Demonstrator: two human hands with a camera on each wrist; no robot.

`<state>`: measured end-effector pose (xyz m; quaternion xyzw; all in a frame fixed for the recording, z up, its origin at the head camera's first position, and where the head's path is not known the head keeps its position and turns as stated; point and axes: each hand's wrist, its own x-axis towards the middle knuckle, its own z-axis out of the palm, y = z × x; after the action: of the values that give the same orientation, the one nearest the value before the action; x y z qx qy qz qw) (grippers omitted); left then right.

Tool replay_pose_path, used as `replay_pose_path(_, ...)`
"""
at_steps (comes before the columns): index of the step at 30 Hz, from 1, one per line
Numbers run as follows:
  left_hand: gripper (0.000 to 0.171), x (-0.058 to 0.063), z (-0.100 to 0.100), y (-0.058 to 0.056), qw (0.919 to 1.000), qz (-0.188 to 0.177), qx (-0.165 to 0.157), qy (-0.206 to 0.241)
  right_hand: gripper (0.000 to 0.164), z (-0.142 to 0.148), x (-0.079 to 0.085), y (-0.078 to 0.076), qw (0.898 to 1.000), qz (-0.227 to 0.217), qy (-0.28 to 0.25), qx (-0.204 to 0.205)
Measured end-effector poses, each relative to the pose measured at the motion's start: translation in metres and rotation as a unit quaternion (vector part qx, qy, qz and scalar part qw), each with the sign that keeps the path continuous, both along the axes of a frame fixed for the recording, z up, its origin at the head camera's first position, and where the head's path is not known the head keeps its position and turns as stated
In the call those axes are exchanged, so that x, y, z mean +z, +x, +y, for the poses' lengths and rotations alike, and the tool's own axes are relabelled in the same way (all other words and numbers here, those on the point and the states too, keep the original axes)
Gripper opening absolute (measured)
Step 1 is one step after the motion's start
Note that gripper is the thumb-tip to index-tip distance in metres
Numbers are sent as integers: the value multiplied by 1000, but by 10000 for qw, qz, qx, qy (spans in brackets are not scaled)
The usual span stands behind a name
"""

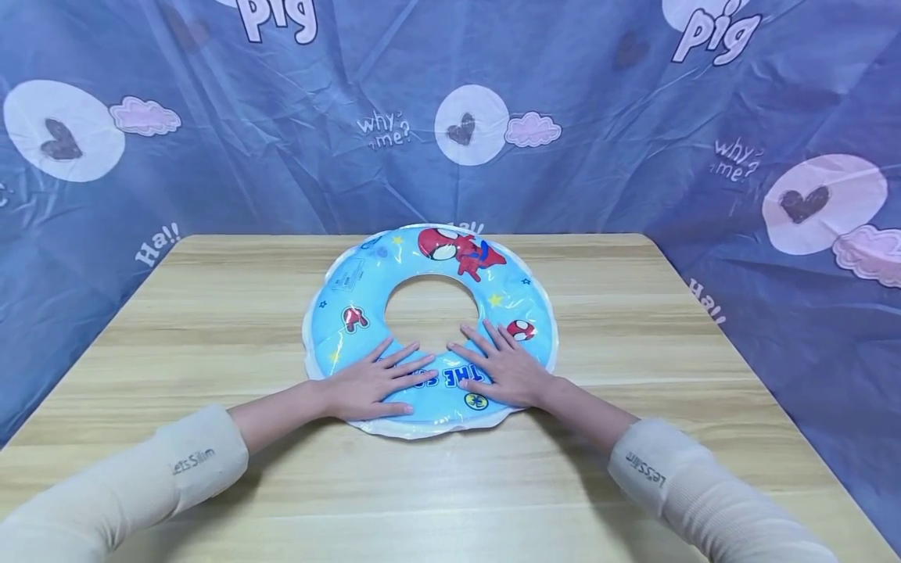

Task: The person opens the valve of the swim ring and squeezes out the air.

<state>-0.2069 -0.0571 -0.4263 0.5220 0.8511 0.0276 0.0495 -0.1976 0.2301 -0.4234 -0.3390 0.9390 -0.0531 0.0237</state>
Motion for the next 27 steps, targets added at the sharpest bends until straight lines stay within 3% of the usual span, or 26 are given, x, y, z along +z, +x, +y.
replay_pose_path(8, 64, -2, 2, -2, 9999, -42, -15, 97, 67, 1, 0, 1, 9999, 15, -129, -77)
replay_pose_path(12, 65, 0, -2, -4, 9968, -513, 28, 613, 69, 1, 1, 0, 9987, -144, -483, -43)
replay_pose_path(15, 63, 3, -4, -6, 9809, -1117, 186, 1581, 66, 4, 7, -2, 9872, -530, -1483, -266)
replay_pose_path(17, 59, 8, -4, -7, 9642, -1280, 400, 2288, 61, 7, 13, -5, 9674, -721, -2365, -551)
replay_pose_path(18, 57, 10, -4, -7, 9564, -1239, 530, 2590, 59, 8, 18, -7, 9561, -704, -2750, -732)
replay_pose_path(20, 54, 14, -3, -10, 9468, -823, 879, 2983, 55, 9, 26, -14, 9399, -412, -3194, -1137)
replay_pose_path(24, 59, 20, 0, -25, 9276, 251, 2210, 3002, 59, 9, 38, -35, 9427, 579, -2659, -1931)
replay_pose_path(27, 71, 20, 1, -42, 9032, 599, 3385, 2572, 68, 9, 39, -52, 9481, 846, -1900, -2407)
